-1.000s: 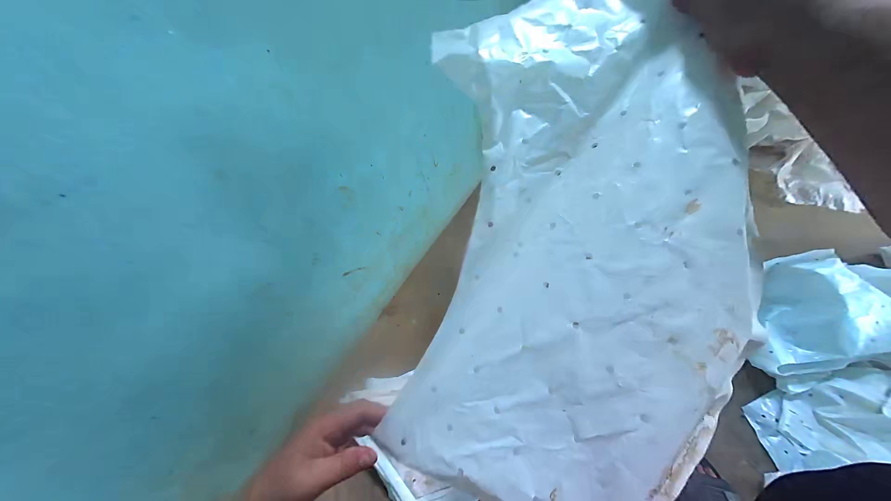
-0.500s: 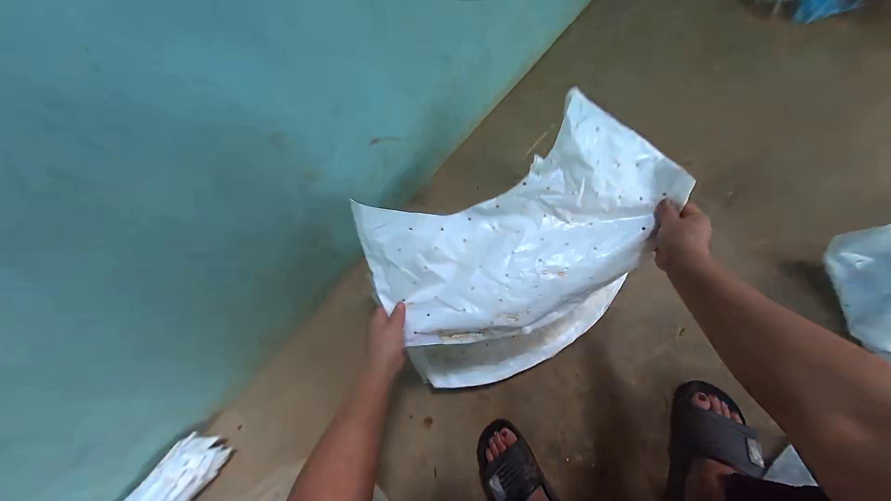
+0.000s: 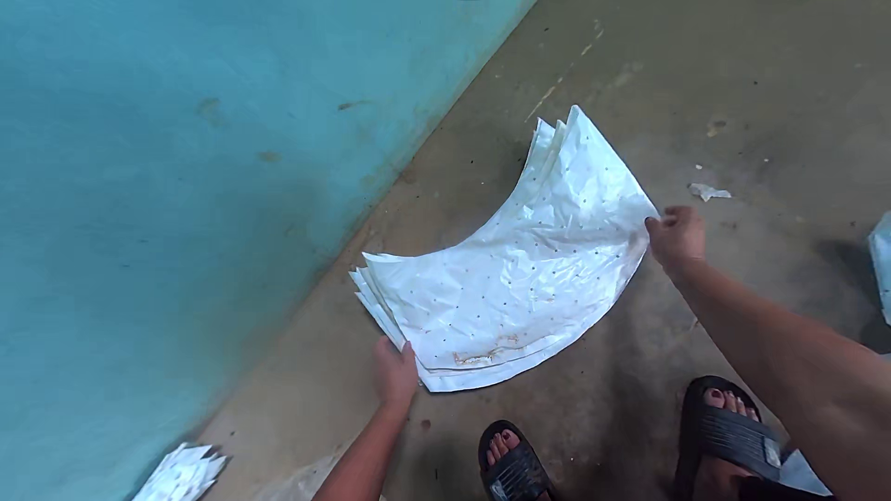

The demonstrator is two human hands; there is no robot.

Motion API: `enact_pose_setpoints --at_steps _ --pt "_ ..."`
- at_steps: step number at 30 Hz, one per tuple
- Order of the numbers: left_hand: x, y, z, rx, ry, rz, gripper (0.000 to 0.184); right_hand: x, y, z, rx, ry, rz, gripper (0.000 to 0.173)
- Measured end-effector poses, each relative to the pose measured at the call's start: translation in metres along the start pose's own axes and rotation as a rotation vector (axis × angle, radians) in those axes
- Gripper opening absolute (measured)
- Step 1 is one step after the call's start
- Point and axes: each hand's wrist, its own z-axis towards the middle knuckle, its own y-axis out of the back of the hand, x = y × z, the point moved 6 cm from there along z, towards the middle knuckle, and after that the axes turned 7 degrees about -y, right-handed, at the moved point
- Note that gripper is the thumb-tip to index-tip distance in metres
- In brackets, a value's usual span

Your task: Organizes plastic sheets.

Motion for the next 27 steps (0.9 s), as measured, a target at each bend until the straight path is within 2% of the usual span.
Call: enact_pose_setpoints --at_steps 3,5,7,9,12,13,15,17,19,23,27 --pt "-0.041 0.008 -0.007 -0.196 -0.523 0.129 0.051 0.061 0.001 -0.034 -0.066 0.405 -0.191 0.051" --pt "-0.081 -0.014 -0.007 -0.158 -0.741 0.192 0.052 0.082 -0.037 -0.056 0.04 0.666 -0.264 0.052" --pt "-0.11 -0.044 0.007 -0.132 -0.817 0.264 0.055 0.087 -0.089 -0.062 0.102 0.911 -0.345 0.055" --pt "-0.109 -0.067 0.037 -0.155 -0.659 0.32 0.058 0.088 -0.13 -0.048 0.101 1.028 -0.467 0.06" --pt "-0.067 -0.089 0.073 -0.14 -0.209 0.323 0.065 0.093 -0.159 0.003 0.15 0.905 -0.659 0.07" --pt "-0.053 -0.099 0.075 -0.129 -0.139 0.329 0.067 0.092 -0.163 0.023 0.161 0.853 -0.707 0.073" --pt "-0.037 -0.111 0.076 -0.18 -0.149 0.33 0.069 0.088 -0.171 0.053 0.2 0.799 -0.767 0.077" --pt "-0.031 -0.115 0.075 -0.27 -0.205 0.325 0.071 0.086 -0.173 0.073 0.187 0.816 -0.759 0.078" --pt "-0.022 -0.115 0.075 -0.322 -0.19 0.327 0.073 0.087 -0.17 0.093 0.152 0.785 -0.735 0.079" --pt "0.013 -0.094 0.084 -0.343 -0.003 0.315 0.074 0.096 -0.136 0.135 0.137 0.511 -0.801 0.078" --pt "0.037 -0.07 0.081 -0.259 0.184 0.123 0.077 0.089 -0.113 0.132 0.109 0.325 -0.778 0.08"
